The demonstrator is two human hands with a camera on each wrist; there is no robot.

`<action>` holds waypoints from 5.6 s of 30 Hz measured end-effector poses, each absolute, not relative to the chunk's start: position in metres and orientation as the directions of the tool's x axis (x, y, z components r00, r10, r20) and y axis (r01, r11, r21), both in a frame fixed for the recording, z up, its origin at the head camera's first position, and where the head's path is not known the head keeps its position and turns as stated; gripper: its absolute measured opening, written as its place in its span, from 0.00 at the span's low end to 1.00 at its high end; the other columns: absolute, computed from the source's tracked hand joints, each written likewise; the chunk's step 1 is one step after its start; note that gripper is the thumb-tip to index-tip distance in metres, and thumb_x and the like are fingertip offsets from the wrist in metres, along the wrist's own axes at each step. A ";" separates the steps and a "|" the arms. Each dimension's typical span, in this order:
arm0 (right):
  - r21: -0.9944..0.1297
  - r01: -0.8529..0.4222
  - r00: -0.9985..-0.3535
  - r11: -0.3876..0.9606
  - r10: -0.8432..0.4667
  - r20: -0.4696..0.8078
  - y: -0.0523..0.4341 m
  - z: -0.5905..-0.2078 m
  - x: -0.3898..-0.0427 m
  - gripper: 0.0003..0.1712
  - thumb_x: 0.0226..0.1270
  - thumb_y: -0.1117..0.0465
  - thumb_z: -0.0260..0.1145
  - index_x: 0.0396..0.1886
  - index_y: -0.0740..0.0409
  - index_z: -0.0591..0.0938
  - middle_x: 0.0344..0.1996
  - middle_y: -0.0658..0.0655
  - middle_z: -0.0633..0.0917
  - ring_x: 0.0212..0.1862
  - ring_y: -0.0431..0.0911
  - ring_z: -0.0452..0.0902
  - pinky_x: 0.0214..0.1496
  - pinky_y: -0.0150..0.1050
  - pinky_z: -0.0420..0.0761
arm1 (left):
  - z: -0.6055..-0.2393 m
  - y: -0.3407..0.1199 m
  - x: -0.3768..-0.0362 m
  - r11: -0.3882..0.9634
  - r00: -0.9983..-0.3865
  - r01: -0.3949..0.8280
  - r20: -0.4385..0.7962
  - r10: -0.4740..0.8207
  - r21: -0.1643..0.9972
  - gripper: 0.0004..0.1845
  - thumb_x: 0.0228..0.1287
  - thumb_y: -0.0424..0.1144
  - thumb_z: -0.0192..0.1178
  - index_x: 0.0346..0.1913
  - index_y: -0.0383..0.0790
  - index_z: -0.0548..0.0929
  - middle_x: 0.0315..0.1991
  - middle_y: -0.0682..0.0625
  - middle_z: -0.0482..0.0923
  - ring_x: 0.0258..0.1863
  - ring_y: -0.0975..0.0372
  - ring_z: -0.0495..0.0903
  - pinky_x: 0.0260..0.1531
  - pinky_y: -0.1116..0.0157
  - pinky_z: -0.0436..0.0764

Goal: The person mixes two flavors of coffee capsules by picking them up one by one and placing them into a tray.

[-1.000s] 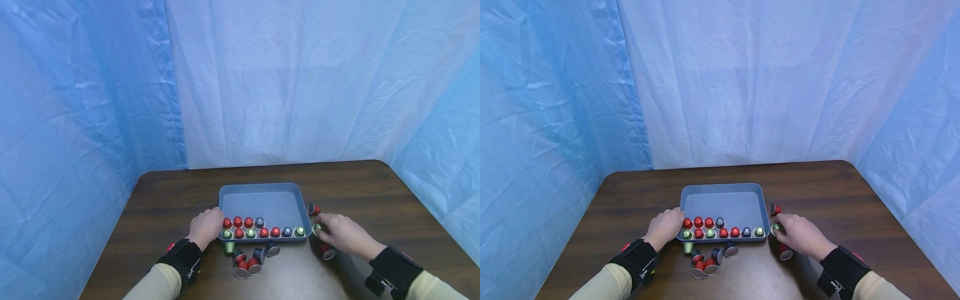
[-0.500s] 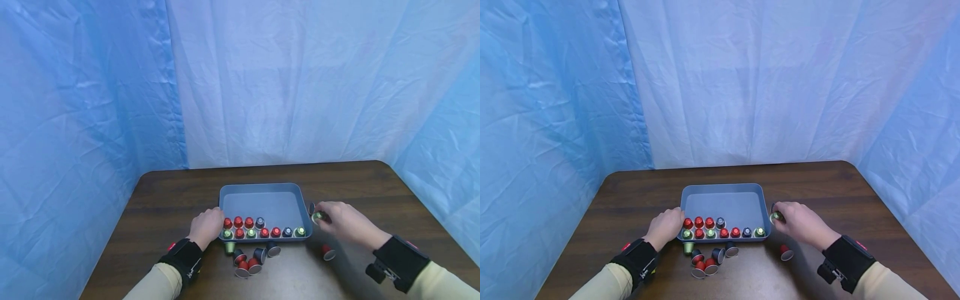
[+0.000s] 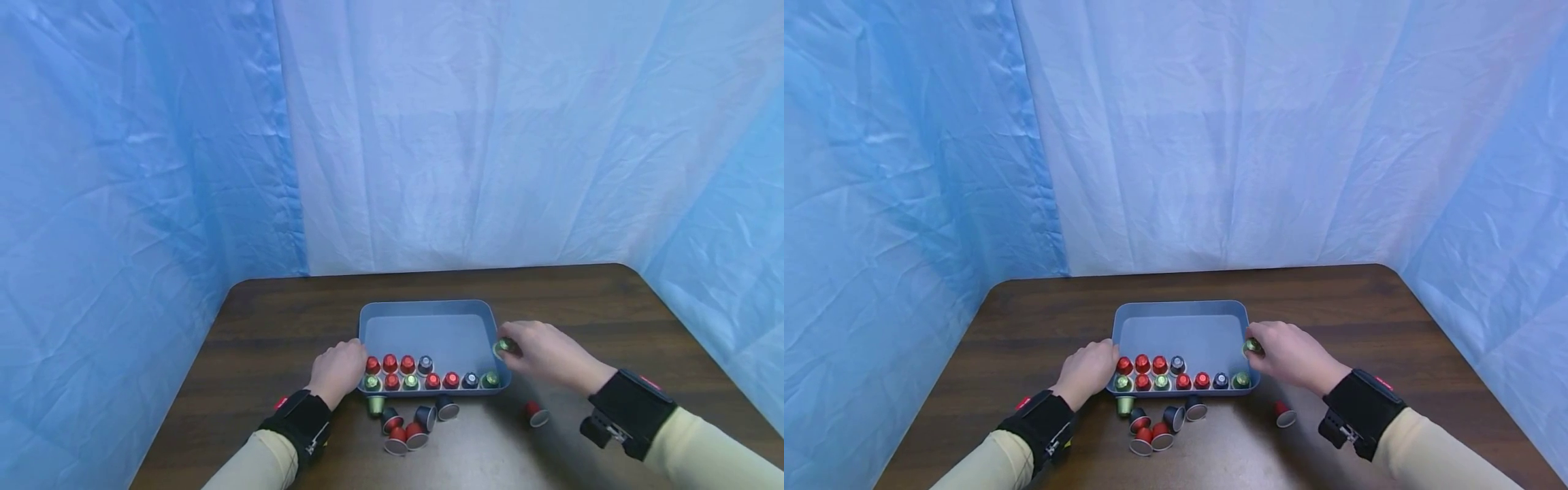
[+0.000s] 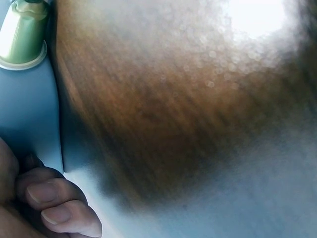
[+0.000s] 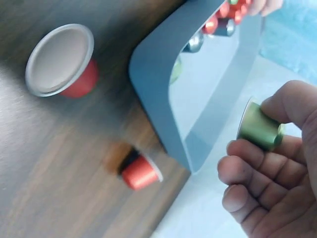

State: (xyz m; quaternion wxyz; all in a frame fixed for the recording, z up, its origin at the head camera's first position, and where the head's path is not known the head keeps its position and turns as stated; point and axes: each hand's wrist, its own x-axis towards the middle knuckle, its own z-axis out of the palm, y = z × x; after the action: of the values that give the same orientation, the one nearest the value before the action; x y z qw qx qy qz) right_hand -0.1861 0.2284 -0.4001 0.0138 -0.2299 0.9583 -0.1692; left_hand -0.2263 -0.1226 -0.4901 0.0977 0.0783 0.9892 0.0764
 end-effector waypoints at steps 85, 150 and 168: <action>-0.243 -0.446 -0.883 0.862 -0.468 -0.041 0.188 -0.417 -0.226 0.22 0.64 0.52 0.75 0.56 0.54 0.85 0.49 0.56 0.89 0.44 0.47 0.85 0.45 0.46 0.85 | -0.490 -0.123 -0.228 0.965 -0.976 0.033 -0.200 0.087 0.261 0.12 0.76 0.45 0.59 0.46 0.38 0.82 0.27 0.50 0.76 0.27 0.57 0.80 0.31 0.55 0.84; -0.186 -0.357 -0.925 0.915 -0.374 -0.068 0.259 -0.458 -0.224 0.12 0.60 0.67 0.76 0.43 0.59 0.84 0.32 0.52 0.75 0.31 0.41 0.76 0.36 0.38 0.83 | -0.489 -0.125 -0.225 0.965 -0.972 0.085 -0.192 0.134 0.247 0.13 0.69 0.43 0.67 0.46 0.38 0.81 0.28 0.50 0.75 0.27 0.59 0.79 0.34 0.57 0.86; -0.177 -0.395 -0.912 0.901 -0.407 -0.038 0.260 -0.453 -0.223 0.11 0.59 0.69 0.77 0.39 0.58 0.83 0.32 0.52 0.80 0.35 0.43 0.78 0.42 0.44 0.86 | -0.490 -0.126 -0.226 0.965 -0.968 0.085 -0.207 0.139 0.249 0.13 0.68 0.43 0.68 0.46 0.37 0.81 0.29 0.49 0.74 0.28 0.58 0.79 0.34 0.58 0.85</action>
State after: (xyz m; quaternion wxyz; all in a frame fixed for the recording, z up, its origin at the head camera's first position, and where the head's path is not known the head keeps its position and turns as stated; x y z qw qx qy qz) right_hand -0.2228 0.2598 -0.4530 0.0368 -0.2059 0.9743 -0.0830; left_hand -0.2256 -0.1256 -0.4896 0.1120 0.0569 0.9848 0.1201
